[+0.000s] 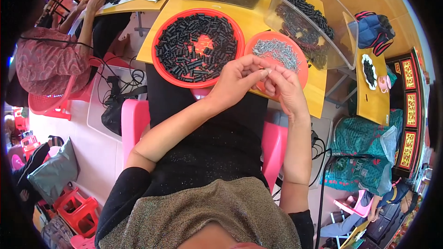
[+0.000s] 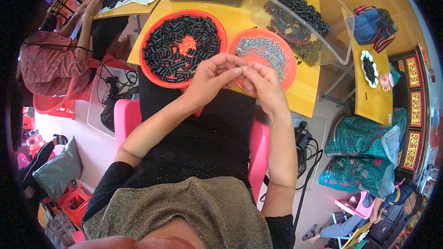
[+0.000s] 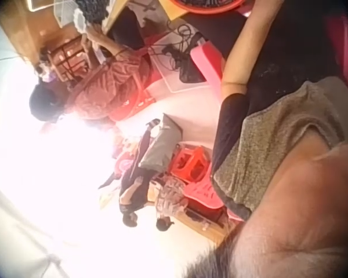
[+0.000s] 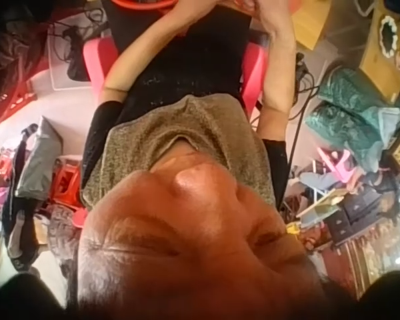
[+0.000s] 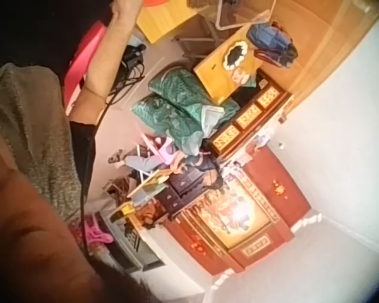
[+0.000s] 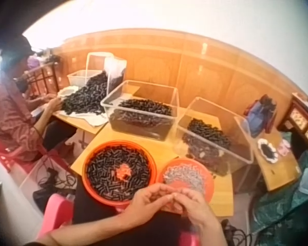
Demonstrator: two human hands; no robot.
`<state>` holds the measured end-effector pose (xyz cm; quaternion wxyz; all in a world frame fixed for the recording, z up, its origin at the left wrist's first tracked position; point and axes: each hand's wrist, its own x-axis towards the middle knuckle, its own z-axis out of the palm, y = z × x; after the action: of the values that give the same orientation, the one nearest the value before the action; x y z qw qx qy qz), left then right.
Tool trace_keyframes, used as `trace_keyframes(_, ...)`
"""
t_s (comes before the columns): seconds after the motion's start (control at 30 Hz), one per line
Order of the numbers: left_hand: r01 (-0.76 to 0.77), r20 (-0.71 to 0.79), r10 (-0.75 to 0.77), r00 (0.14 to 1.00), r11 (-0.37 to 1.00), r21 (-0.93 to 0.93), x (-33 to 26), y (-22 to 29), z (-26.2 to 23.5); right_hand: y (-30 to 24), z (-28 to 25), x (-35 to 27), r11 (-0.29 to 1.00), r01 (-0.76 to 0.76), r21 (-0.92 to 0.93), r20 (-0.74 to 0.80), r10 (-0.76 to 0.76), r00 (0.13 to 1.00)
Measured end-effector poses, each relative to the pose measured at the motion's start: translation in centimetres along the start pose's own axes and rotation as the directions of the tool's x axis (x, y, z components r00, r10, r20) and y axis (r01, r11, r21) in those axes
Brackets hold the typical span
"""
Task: The person assembles small components by picking plastic parts and metal pins from plates and inserting the pins into the plastic parts by hand.
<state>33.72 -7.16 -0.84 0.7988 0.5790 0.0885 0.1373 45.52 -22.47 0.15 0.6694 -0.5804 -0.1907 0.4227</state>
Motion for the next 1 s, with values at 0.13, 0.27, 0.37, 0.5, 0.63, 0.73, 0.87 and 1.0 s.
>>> trace_keyframes(0.13, 0.006, -0.012, -0.006, 1.000, 1.000, -0.020, -1.0, 0.2, -1.7, 0.4, 2.0, 0.2, 0.991, -0.032, 0.132, 0.002, 0.032, 1.000)
trace_keyframes(0.27, 0.092, -0.033, -0.097, 0.995, 0.987, -0.131, -2.0, 0.7, -3.4, 0.6, 3.7, 0.4, 0.999, 0.010, 0.044, -0.001, -0.010, 1.000)
trace_keyframes(0.37, 0.170, -0.025, -0.185, 0.982, 0.940, -0.297, -2.7, 1.4, -4.5, 0.1, 5.9, 0.1, 0.999, 0.046, -0.001, -0.078, -0.046, 0.996)
trace_keyframes(0.5, 0.227, -0.035, -0.276, 0.961, 0.852, -0.472, -3.4, 2.1, -5.7, 0.1, 7.3, 0.2, 0.988, 0.141, -0.064, -0.197, -0.151, 0.969)
trace_keyframes(0.63, 0.213, -0.101, -0.308, 0.946, 0.826, -0.521, -3.7, 2.0, -6.2, 0.7, 9.7, -0.4, 0.856, 0.255, -0.450, -0.195, -0.373, 0.907)
trace_keyframes(0.73, 0.217, -0.150, -0.354, 0.923, 0.801, -0.558, -4.0, 2.6, -5.8, 0.5, 10.9, -0.4, 0.580, 0.395, -0.712, -0.056, -0.607, 0.792)
trace_keyframes(0.87, 0.206, -0.201, -0.359, 0.912, 0.821, -0.533, -4.2, 2.3, -5.5, 0.9, 10.9, -0.3, 0.530, 0.396, -0.750, -0.030, -0.625, 0.780)
trace_keyframes(1.0, 0.149, -0.272, -0.304, 0.913, 0.870, -0.470, -4.5, 1.2, -5.1, 1.2, 11.1, -0.3, 0.528, 0.407, -0.745, -0.041, -0.647, 0.762)
